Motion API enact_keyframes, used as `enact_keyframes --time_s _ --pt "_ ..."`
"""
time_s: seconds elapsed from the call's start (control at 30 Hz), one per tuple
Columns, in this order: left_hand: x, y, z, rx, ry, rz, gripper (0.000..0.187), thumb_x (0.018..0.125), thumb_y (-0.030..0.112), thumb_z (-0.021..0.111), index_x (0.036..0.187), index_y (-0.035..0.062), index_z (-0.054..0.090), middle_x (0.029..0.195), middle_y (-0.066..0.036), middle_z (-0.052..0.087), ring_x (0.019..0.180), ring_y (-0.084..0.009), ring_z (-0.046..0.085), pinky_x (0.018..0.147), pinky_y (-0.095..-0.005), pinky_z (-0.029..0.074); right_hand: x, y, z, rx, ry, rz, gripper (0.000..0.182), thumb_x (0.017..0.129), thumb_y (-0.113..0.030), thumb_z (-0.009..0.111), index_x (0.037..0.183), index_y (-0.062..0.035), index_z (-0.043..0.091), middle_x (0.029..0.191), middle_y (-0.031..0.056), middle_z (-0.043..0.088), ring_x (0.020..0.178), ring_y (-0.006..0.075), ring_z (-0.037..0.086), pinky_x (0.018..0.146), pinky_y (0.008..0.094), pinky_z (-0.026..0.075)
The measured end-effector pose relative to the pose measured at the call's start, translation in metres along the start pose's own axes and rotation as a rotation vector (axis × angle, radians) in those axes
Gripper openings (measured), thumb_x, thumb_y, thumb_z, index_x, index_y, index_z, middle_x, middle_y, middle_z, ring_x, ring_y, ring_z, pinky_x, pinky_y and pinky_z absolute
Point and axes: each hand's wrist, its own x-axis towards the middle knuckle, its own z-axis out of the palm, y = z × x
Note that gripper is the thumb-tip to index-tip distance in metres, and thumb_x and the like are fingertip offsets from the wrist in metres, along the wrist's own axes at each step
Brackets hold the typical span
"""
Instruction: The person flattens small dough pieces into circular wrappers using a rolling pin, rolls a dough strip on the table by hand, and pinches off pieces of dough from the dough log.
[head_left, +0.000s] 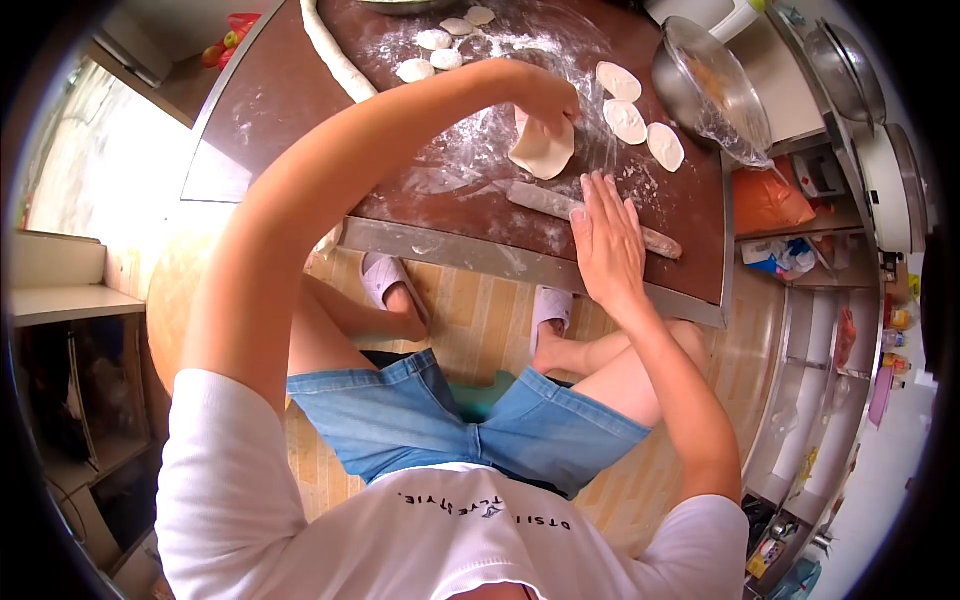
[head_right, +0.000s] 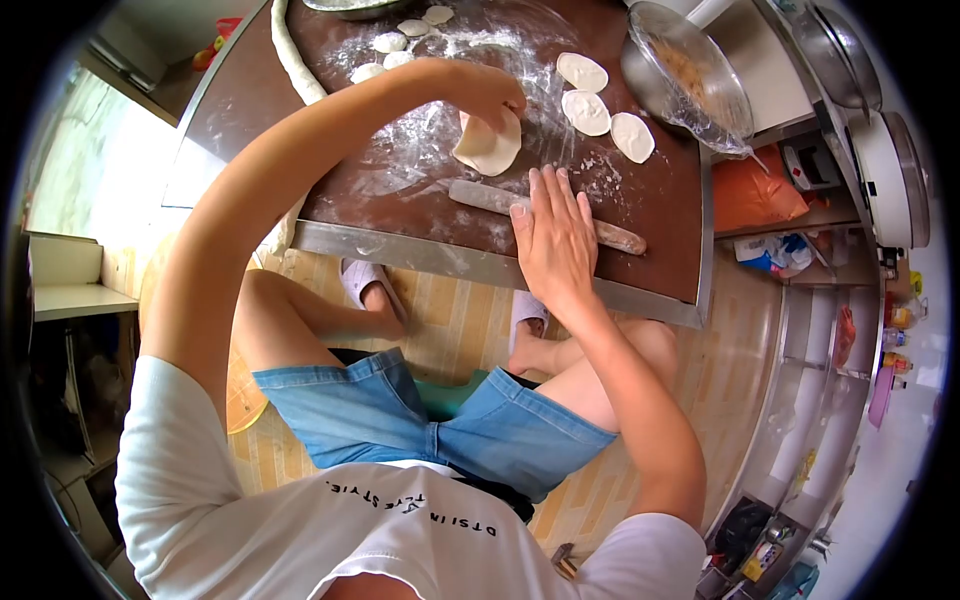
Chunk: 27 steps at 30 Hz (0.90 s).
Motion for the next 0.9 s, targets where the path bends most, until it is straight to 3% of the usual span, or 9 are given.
enact_keyframes --time_s 0.13,0.4,0.5,0.6,0.7,0.77,0.8,0.83,0.9 --pt "-0.005 -0.002 -0.002 -0.128 0.034 0.019 0.032 0.069 0.016 0.062 0.099 0.0033 0.060 0.096 -0.012 0.064 0.087 -0.0257 0.061 0.076 -0.0372 0.047 0.019 0.003 0.007 -0.038 0.007 0.017 0.047 0.093 -0.031 0.039 0.123 0.0050 0.047 0.131 0.0238 0.043 0.126 0.0345 0.037 0.104 0.0467 0.026" --pt "-0.008 0.015 0.000 0.021 0.015 0.035 0.033 0.068 0.018 0.066 0.099 0.0053 0.063 0.097 -0.012 0.064 0.090 -0.0279 0.060 0.079 -0.0366 0.047 0.016 0.003 0.006 -0.028 0.017 -0.002 0.047 0.093 -0.031 0.041 0.122 0.0052 0.048 0.130 0.0243 0.044 0.125 0.0354 0.038 0.104 0.0480 0.025" --pt "-0.006 0.006 0.001 -0.058 -0.017 0.171 0.032 0.069 0.017 0.065 0.099 0.0051 0.063 0.093 -0.011 0.064 0.086 -0.0268 0.061 0.077 -0.0365 0.047 0.018 0.007 0.010 -0.031 0.041 -0.014 0.046 0.093 -0.030 0.041 0.122 0.0049 0.048 0.130 0.0240 0.044 0.126 0.0353 0.037 0.104 0.0482 0.025" --pt "-0.002 0.001 0.004 -0.016 0.025 0.136 0.031 0.071 0.017 0.064 0.099 0.0049 0.063 0.093 -0.010 0.064 0.085 -0.0265 0.061 0.076 -0.0368 0.047 0.055 0.032 0.027 -0.093 0.064 0.027 0.047 0.094 -0.033 0.036 0.123 0.0026 0.048 0.133 0.0218 0.042 0.128 0.0330 0.034 0.105 0.0475 0.023" --pt "-0.004 0.018 -0.008 0.141 -0.091 -0.036 0.033 0.073 0.017 0.062 0.105 0.0057 0.062 0.098 -0.012 0.064 0.092 -0.0283 0.060 0.079 -0.0371 0.047 0.088 0.043 0.028 -0.157 0.043 0.076 0.049 0.095 -0.033 0.032 0.125 0.0021 0.047 0.135 0.0203 0.040 0.130 0.0313 0.032 0.106 0.0467 0.021" --pt "-0.005 0.016 0.001 0.181 0.007 0.028 0.034 0.074 0.019 0.062 0.105 0.0057 0.061 0.099 -0.012 0.064 0.092 -0.0284 0.060 0.079 -0.0370 0.047 0.075 0.038 0.029 -0.219 0.023 0.080 0.048 0.096 -0.032 0.030 0.129 0.0008 0.043 0.137 0.0172 0.040 0.132 0.0284 0.030 0.107 0.0453 0.020" --pt "-0.003 0.011 0.008 0.202 0.060 0.063 0.034 0.074 0.020 0.062 0.105 0.0057 0.061 0.099 -0.012 0.064 0.091 -0.0285 0.060 0.078 -0.0369 0.047 0.056 0.033 0.028 -0.159 0.032 0.033 0.050 0.094 -0.034 0.033 0.126 0.0029 0.045 0.134 0.0211 0.041 0.129 0.0333 0.033 0.105 0.0477 0.023" --pt "0.006 -0.005 0.016 0.192 0.155 0.214 0.028 0.070 0.023 0.065 0.090 0.0036 0.062 0.084 -0.012 0.064 0.075 -0.0260 0.060 0.064 -0.0410 0.045 0.038 0.017 0.015 -0.106 0.011 0.028 0.049 0.094 -0.032 0.037 0.127 0.0031 0.044 0.133 0.0216 0.042 0.129 0.0337 0.033 0.105 0.0480 0.023" --pt "0.004 -0.006 0.010 0.025 0.105 0.129 0.028 0.070 0.023 0.066 0.090 0.0031 0.062 0.083 -0.012 0.064 0.074 -0.0243 0.059 0.062 -0.0395 0.045 0.006 0.000 0.002 -0.025 -0.005 0.011 0.047 0.093 -0.030 0.041 0.126 0.0034 0.044 0.132 0.0227 0.042 0.128 0.0341 0.035 0.104 0.0479 0.025"
